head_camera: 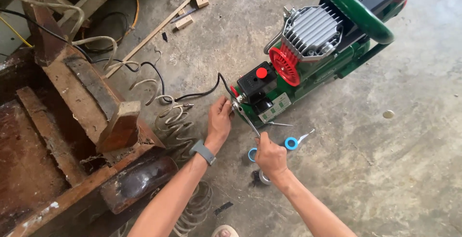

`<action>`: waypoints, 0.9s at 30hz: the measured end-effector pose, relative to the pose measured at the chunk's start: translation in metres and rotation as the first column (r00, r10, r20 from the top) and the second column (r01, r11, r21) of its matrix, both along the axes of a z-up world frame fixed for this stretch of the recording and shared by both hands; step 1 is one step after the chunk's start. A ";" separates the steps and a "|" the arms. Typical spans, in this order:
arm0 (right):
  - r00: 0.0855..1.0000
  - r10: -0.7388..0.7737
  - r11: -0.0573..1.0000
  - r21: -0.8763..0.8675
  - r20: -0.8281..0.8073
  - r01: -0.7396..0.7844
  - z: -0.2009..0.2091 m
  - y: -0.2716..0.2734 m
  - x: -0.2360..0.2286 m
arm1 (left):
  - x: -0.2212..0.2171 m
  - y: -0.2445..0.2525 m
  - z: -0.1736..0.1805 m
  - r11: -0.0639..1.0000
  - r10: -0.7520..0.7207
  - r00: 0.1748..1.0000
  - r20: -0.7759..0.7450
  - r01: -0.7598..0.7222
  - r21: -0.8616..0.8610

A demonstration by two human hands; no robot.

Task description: Applying thread seal tape to a fitting and installing it onto an air compressor using a wrench.

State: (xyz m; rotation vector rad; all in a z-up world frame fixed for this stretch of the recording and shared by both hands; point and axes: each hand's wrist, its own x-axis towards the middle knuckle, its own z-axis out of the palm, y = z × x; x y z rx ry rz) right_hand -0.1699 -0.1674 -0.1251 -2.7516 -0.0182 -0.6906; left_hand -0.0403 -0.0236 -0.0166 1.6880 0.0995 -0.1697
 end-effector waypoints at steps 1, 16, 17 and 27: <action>1.000 0.001 1.000 0.002 -0.004 -0.001 -0.009 0.001 0.001 | -0.002 -0.002 0.004 1.000 0.001 1.000 -0.004 -0.001 0.002; 0.977 0.057 0.978 0.186 0.207 -0.096 -0.087 0.022 0.052 | 0.003 -0.004 -0.003 0.990 0.130 0.990 0.051 -0.132 0.050; 0.978 0.045 0.979 0.187 0.202 -0.084 -0.089 0.022 0.051 | 0.003 -0.002 -0.003 0.995 0.094 0.994 0.049 -0.095 0.033; 0.995 -0.064 0.995 0.079 0.080 0.058 -0.066 -0.024 -0.029 | 0.012 -0.001 0.024 0.995 -0.041 0.992 0.117 0.030 0.100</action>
